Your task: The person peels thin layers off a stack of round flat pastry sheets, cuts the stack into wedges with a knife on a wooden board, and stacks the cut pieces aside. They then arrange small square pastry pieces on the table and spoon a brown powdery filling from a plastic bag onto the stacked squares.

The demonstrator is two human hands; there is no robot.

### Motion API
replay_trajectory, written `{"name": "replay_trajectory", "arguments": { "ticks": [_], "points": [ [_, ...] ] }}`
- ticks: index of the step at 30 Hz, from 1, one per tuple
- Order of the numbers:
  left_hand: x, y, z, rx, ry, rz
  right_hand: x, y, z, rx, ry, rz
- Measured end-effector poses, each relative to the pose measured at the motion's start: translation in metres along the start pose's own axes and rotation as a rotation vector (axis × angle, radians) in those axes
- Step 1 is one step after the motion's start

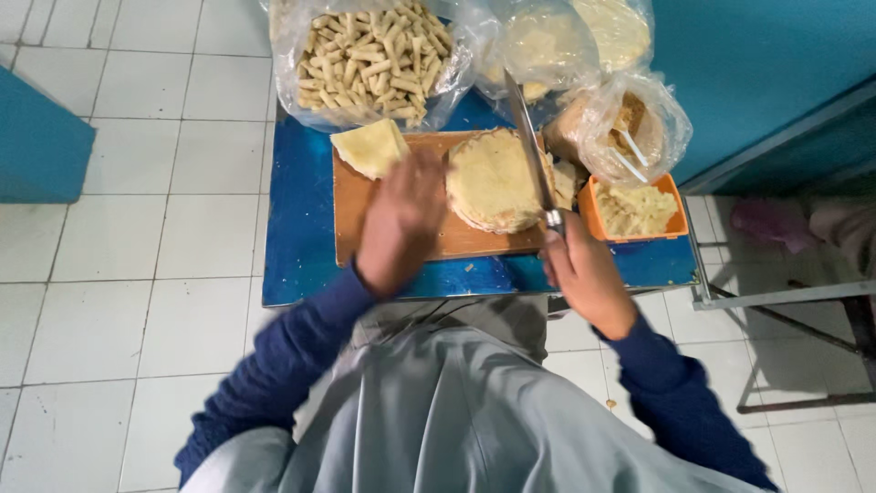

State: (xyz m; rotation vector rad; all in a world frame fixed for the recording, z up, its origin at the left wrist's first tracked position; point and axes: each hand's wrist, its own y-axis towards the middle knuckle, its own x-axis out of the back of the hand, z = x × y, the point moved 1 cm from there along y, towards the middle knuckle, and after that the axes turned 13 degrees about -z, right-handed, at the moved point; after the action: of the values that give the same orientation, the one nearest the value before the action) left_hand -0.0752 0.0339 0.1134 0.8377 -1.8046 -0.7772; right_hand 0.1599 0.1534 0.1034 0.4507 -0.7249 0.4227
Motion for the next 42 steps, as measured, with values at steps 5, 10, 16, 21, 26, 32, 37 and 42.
{"name": "replay_trajectory", "arguments": {
  "ticks": [5, 10, 16, 21, 26, 32, 37, 42],
  "points": [
    [-0.019, 0.038, 0.054, 0.107, -0.252, -0.013, 0.010, 0.003, -0.012, 0.202, -0.293, 0.049],
    [-0.037, 0.048, 0.076, 0.062, -0.203, 0.125, 0.002, 0.013, -0.014, 0.232, -0.291, 0.091],
    [-0.054, 0.037, 0.082, 0.088, -0.156, 0.193, 0.008, 0.005, -0.002, 0.116, -0.271, 0.158],
    [-0.068, 0.010, 0.046, -0.092, -0.212, 0.310, 0.005, 0.005, 0.013, -0.042, -0.228, 0.262],
    [-0.065, -0.030, 0.009, -0.310, -0.130, 0.392, -0.002, -0.002, 0.009, -0.142, -0.254, 0.329],
    [-0.058, -0.036, 0.015, -0.170, -0.329, 0.439, -0.022, -0.011, -0.007, 0.052, -0.334, 0.159],
    [-0.085, 0.015, 0.058, -0.115, -0.241, 0.382, -0.025, -0.012, -0.015, 0.035, -0.319, 0.143],
    [-0.119, 0.057, 0.073, -0.244, -0.133, 0.586, -0.018, -0.003, -0.012, -0.073, -0.325, 0.243]
  ]
}}
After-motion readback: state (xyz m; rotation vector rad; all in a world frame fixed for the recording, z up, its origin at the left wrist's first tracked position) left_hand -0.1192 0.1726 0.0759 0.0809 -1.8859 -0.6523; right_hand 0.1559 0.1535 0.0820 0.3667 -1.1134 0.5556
